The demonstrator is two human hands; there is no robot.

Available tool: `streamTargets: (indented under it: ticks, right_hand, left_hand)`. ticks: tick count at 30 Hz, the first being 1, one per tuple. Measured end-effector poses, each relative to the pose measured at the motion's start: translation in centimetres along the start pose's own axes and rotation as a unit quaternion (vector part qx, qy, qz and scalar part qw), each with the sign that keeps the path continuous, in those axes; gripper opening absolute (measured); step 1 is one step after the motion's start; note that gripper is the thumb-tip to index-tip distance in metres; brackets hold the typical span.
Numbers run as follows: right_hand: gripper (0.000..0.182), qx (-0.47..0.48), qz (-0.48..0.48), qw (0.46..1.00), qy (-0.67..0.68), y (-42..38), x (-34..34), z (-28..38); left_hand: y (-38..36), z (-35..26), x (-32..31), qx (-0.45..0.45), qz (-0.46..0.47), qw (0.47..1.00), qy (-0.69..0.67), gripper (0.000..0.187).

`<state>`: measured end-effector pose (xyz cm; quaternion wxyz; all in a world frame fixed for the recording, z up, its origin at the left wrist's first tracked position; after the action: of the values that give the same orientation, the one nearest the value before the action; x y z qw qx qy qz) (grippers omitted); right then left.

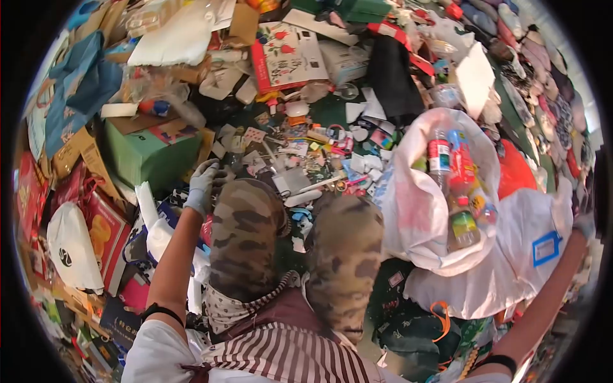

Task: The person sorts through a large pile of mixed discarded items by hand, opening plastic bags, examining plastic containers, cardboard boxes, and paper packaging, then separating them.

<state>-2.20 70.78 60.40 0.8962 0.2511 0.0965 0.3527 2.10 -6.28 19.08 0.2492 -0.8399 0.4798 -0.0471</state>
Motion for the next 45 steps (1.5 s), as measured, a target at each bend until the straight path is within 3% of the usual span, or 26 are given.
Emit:
streamTargets:
  ticks: [2,4,7,8,10,12,13,15,16,18,19,22,23,24,26,28,29,30,32,36,39,40,42,43,44,45]
  right_hand:
    - [0.039,0.036,0.089,0.995,-0.001,-6.8,-7.8,-1.0]
    - [0.033,0.255,0.234,0.901,-0.262,-17.1,-18.4,-4.1]
    - [0.022,-0.104,0.425,0.897,0.061,-31.4,-31.5,-13.0]
    - [0.019,-0.201,0.387,0.898,0.055,-35.4,-34.7,-14.2]
    - [0.019,-0.341,0.472,0.811,0.057,-40.6,-38.0,-26.6]
    - [0.028,-0.380,0.508,0.765,-0.107,-44.4,-38.7,-37.1]
    - [0.028,-0.386,0.513,0.759,-0.111,-45.8,-39.1,-40.4]
    - [0.052,-0.306,0.470,0.785,-0.264,-48.1,-38.9,-45.3]
    - [0.052,-0.314,0.475,0.777,-0.268,-48.6,-39.9,-45.1]
    - [0.076,-0.073,0.541,0.715,-0.437,-49.4,-41.5,-43.3]
    - [0.087,-0.052,0.578,0.677,-0.452,-49.8,-41.9,-43.1]
    - [0.062,0.017,0.545,0.737,-0.400,-51.9,-41.3,-48.0]
    - [0.062,0.021,0.545,0.739,-0.396,-52.4,-41.1,-50.0]
    - [0.054,-0.113,0.555,0.744,-0.355,-52.6,-41.2,-51.0]
    - [0.046,-0.252,0.555,0.731,-0.308,-53.7,-40.3,-52.5]
    - [0.039,-0.074,0.585,0.747,-0.306,-53.1,-41.7,-46.1]
    - [0.038,-0.090,0.611,0.732,-0.290,-53.0,-42.4,-42.8]
    - [0.038,-0.105,0.635,0.715,-0.272,-53.3,-43.0,-40.2]
    - [0.041,0.028,0.606,0.767,-0.208,-54.0,-43.6,-38.5]
    - [0.041,-0.003,0.676,0.719,-0.162,-52.8,-44.6,-36.8]
    - [0.036,0.088,0.764,0.589,-0.248,-52.6,-44.8,-36.8]
    - [0.036,0.087,0.766,0.586,-0.249,-52.4,-44.7,-36.5]
    - [0.036,0.123,0.744,0.615,-0.228,-52.1,-44.4,-35.7]
    - [0.035,0.142,0.676,0.704,-0.163,-51.9,-43.8,-36.3]
    - [0.035,0.141,0.677,0.703,-0.164,-51.7,-42.9,-37.1]
    - [0.039,0.026,0.593,0.788,-0.165,-50.6,-41.9,-38.0]
  left_hand:
    - [0.7,-0.5,-1.7,0.015,0.006,1.000,-0.002,0.025]
    - [2.4,-0.3,-4.4,0.040,0.064,0.997,-0.029,0.027]
    - [5.9,2.2,-9.0,0.093,0.131,0.987,0.002,0.031]
    - [8.2,4.5,-9.8,0.137,0.162,0.977,-0.013,0.032]
    - [9.7,6.3,-12.7,0.207,0.153,0.966,-0.007,0.029]
    - [12.7,10.7,-13.9,0.253,0.164,0.953,-0.008,0.028]
    - [13.5,12.1,-14.6,0.265,0.149,0.953,-0.002,0.028]
    - [14.6,14.8,-15.6,0.294,0.134,0.946,0.001,0.027]
    - [15.2,16.7,-15.8,0.295,0.128,0.947,-0.004,0.028]
    - [15.7,20.4,-15.8,0.331,0.123,0.934,-0.053,0.028]
    - [14.9,20.4,-15.9,0.366,0.113,0.922,-0.049,0.030]
    - [14.4,20.0,-15.4,0.401,0.121,0.908,-0.019,0.030]
    - [14.7,19.9,-15.5,0.396,0.119,0.910,-0.020,0.030]
    - [15.1,20.1,-15.6,0.383,0.114,0.916,-0.035,0.031]
    - [15.5,21.1,-15.2,0.375,0.109,0.920,-0.046,0.032]
    - [16.3,22.2,-15.5,0.277,0.190,0.934,-0.122,0.041]
    - [16.2,20.9,-16.4,0.282,0.167,0.940,-0.097,0.057]
    - [16.0,20.5,-16.8,0.274,0.214,0.929,-0.126,0.071]
    - [15.7,19.1,-17.0,0.369,0.193,0.900,-0.129,0.074]
    - [16.4,20.3,-16.0,0.323,0.230,0.889,-0.227,0.060]
    - [16.6,20.7,-16.4,0.345,0.265,0.867,-0.244,0.049]
    - [16.2,19.9,-17.1,0.354,0.261,0.869,-0.228,0.046]
    - [16.3,19.0,-17.6,0.326,0.238,0.889,-0.216,0.043]
    - [17.5,19.2,-17.3,0.289,0.212,0.916,-0.181,0.041]
    - [18.6,19.2,-16.8,0.251,0.187,0.939,-0.144,0.041]
    - [19.2,18.4,-16.3,0.283,0.187,0.923,-0.180,0.039]
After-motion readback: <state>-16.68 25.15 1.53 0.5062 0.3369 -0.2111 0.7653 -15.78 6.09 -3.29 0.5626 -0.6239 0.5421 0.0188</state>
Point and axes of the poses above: each hand's wrist, its own y-axis towards the middle knuckle, its own x-axis out of the back of the hand, z = x × y, the point moved 2 cm from there along y, towards the middle knuckle, and after that the axes turned 4 degrees about -y, right-handed, at the moved point
